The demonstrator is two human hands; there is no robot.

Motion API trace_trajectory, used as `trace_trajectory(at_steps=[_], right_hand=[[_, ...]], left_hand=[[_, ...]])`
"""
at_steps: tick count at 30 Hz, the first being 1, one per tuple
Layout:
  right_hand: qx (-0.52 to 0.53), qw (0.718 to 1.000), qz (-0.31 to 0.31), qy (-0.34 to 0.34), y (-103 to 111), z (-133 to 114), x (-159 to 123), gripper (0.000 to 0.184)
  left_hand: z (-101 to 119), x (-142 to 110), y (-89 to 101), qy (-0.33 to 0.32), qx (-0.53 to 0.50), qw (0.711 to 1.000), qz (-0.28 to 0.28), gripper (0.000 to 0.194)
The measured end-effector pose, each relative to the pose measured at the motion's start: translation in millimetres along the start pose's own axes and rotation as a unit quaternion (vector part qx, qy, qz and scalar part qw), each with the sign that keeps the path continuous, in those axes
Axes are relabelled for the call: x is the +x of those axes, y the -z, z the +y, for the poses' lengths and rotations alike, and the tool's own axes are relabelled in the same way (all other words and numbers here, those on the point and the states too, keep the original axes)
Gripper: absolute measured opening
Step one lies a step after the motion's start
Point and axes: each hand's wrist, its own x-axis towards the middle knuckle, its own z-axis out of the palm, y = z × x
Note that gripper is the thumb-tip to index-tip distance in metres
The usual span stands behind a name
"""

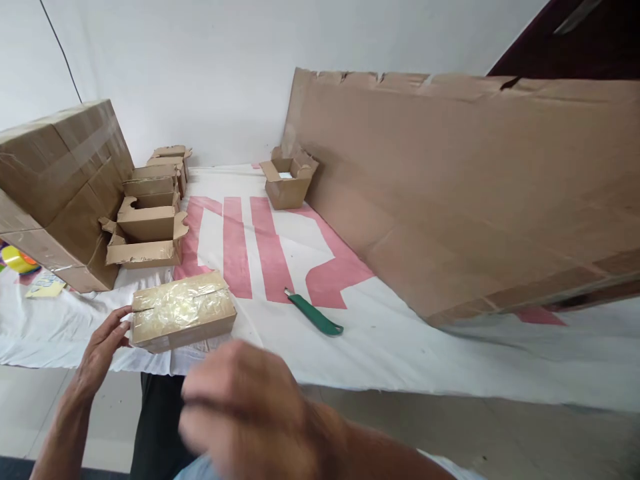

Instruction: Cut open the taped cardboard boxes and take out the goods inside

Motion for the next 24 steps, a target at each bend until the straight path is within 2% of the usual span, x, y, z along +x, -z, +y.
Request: trace_trajectory(at_steps=[1,3,4,6,8,11,14,16,19,21,24], right_hand=[[-0.016,1.000,0.011,-0.015,-2.8,20.5,-3.0,0.029],[-0.080,0.987,0.026,-0.137,-12.5,58.2,-17.6,0.047],[-0.096,0.981,0.024,-0.168,-18.8,73.2,-27.3,0.057],[-0.105,0.980,0.022,-0.167,-32.2,93.5,-46.0,0.065],[-0.104,0.977,0.048,-0.177,-45.0,102.4,-57.6,0.067],[-0.117,0.970,0.103,-0.184,-59.1,106.8,-57.9,0.067],[-0.113,0.975,0.105,-0.157,-59.8,114.0,-49.2,0.062],[-0.113,0.979,0.092,-0.145,-47.8,124.1,-47.1,0.054],[-0.184,0.965,0.086,-0.168,-10.2,150.4,-60.6,0.034],[-0.266,0.937,0.057,-0.219,21.8,172.6,-83.5,0.023],[-0.365,0.875,-0.043,-0.315,62.3,201.6,-131.7,0.020]], left_hand=[[0.5,1.6,2.4,0.003,0.001,1.000,0.000,0.064],[3.2,3.8,4.2,0.002,0.008,1.000,-0.001,0.062],[5.2,4.6,3.8,-0.002,0.010,1.000,-0.001,0.062],[9.8,6.2,1.0,-0.011,0.009,1.000,-0.002,0.061],[13.7,8.5,-3.2,-0.017,0.003,1.000,-0.007,0.060],[17.9,13.9,-12.1,-0.026,-0.004,0.999,-0.026,0.057],[21.5,20.5,-23.4,-0.044,-0.009,0.998,-0.043,0.054],[23.4,23.9,-29.9,-0.053,-0.011,0.998,-0.042,0.054],[24.3,25.5,-33.7,-0.051,-0.029,0.997,-0.050,0.055],[23.5,24.1,-32.4,-0.047,-0.048,0.995,-0.068,0.055],[21.6,21.9,-29.2,-0.050,-0.064,0.993,-0.091,0.055]])
